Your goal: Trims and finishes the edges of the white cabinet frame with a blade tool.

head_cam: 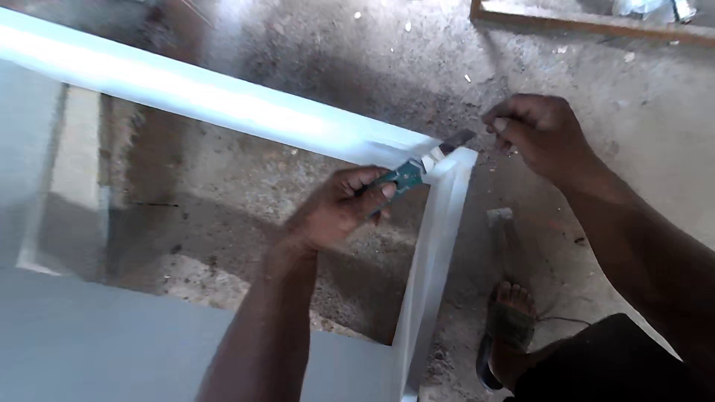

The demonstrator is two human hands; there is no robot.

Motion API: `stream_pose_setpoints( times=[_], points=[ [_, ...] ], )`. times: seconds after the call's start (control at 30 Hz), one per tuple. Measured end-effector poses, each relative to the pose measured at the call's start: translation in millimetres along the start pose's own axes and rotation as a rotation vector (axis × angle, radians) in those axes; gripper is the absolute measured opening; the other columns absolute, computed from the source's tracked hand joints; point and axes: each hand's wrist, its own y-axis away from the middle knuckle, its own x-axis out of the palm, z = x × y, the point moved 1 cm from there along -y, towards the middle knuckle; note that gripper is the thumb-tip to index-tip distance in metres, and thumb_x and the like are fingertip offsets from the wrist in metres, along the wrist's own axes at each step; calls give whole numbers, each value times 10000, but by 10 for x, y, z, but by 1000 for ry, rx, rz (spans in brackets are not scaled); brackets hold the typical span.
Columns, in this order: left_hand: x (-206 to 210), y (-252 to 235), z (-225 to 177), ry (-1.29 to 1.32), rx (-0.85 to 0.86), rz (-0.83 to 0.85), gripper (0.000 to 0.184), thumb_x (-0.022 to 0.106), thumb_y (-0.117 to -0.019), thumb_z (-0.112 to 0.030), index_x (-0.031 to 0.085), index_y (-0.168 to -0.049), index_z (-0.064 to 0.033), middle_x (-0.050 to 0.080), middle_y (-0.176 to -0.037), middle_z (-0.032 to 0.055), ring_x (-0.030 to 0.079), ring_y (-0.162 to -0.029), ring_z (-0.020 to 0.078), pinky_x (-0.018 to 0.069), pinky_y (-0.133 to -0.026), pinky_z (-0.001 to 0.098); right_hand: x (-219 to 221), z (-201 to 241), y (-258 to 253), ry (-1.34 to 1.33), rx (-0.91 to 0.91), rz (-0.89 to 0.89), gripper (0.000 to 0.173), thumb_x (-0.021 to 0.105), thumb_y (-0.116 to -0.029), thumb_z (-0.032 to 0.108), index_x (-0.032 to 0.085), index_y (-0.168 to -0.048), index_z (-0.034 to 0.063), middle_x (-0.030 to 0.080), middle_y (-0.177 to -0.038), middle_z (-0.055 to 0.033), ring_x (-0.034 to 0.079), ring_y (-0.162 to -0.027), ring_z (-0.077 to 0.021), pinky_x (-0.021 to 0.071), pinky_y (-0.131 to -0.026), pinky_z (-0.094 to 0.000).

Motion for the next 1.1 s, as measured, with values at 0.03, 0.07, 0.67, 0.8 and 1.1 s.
stream_pose_setpoints(
  times=[0.03, 0.07, 0.67, 0.8, 1.1],
  points=[
    [8, 73, -10, 97, 13, -1, 307, 548, -1052, -285, 679, -1200, -50, 702, -849, 78, 656, -636, 150, 577, -547, 282, 9, 67, 16, 3, -39, -30, 243, 529, -1033, 180, 703, -1135, 46, 701, -989, -49, 668, -786, -106, 601, -721, -318],
    [27, 151, -23, 184, 23, 2, 308, 549, -1055, -298, 677, -1190, -52, 697, -838, 83, 655, -632, 148, 575, -544, 275, 33, 152, 34, -6, -83, -46, 238, 532, -1029, 175, 704, -1127, 43, 692, -985, -44, 659, -786, -100, 594, -718, -308],
    [23, 1091, -1084, 90, 537, -942, 457, 808, -872, -69, 584, -1270, -52, 685, -1001, 83, 684, -760, 167, 616, -645, 309, 1479, 2669, -108, -558, -325, 102, 216, 564, -1051, 219, 703, -1125, 70, 681, -898, -50, 646, -757, -115, 570, -681, -271],
    [-83, 1324, -1054, 146, 513, -810, 432, 696, -965, -180, 548, -1352, -56, 654, -1036, 66, 674, -848, 171, 611, -719, 331, 1497, 2658, -39, -499, -364, 120, 239, 513, -1069, 256, 677, -1056, 82, 656, -849, -58, 652, -737, -146, 592, -680, -327],
    [-374, 1519, -1103, 434, 561, -639, 381, 478, -1087, -331, 605, -1352, -89, 673, -1138, 55, 650, -910, 117, 563, -753, 281, 1559, 2602, 252, -359, -242, 265, 240, 525, -1053, 255, 684, -1032, 76, 694, -798, -85, 693, -629, -195, 624, -576, -315]
  ],
)
